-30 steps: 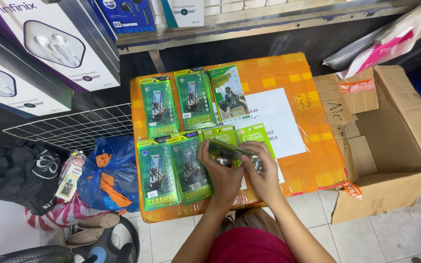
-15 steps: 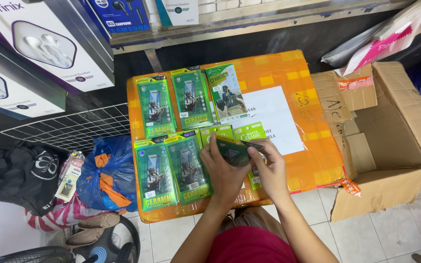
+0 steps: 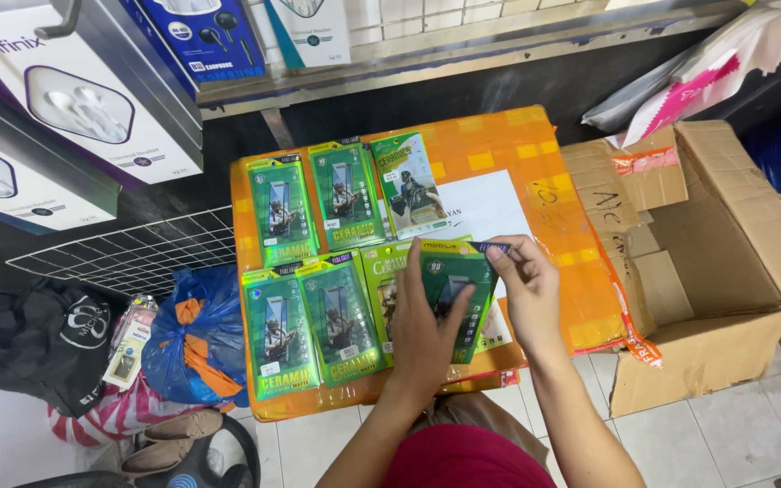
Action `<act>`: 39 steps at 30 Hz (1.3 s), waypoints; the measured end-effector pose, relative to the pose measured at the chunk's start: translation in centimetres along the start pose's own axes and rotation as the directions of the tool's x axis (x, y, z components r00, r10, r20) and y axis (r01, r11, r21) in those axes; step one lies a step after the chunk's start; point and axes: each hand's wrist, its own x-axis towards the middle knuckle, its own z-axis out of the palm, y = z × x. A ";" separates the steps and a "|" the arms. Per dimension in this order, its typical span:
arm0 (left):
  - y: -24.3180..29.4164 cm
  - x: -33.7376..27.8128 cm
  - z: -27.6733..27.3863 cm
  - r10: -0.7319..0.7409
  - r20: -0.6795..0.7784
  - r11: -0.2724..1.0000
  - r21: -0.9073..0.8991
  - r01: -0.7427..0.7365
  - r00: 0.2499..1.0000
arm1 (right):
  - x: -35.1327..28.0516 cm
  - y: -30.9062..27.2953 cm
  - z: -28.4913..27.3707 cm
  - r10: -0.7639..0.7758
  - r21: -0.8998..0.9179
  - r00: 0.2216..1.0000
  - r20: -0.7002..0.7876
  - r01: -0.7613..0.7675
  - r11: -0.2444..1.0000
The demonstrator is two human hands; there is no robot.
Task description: The person opens a cardboard box of packaged ceramic screen protectors on a table, takes out the hanging blister packs one at a time, and hangs each pack onto the hooks of a wire display rack above the table, arranging them alongside existing stock.
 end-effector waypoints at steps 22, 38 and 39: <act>3.8 5.1 0.9 0.215 0.133 0.773 -0.629 -0.086 0.967 | 1.4 -7.9 -1.9 -0.081 0.196 0.972 0.222 0.037 0.980; 3.9 5.6 0.4 0.438 0.230 0.643 -0.756 -0.124 0.869 | 0.5 -11.4 -2.2 0.091 0.356 0.916 0.391 -0.241 0.903; 3.9 6.0 0.1 0.442 0.229 0.645 -0.753 -0.130 0.867 | 0.6 -11.5 -2.2 0.084 0.360 0.916 0.393 -0.237 0.902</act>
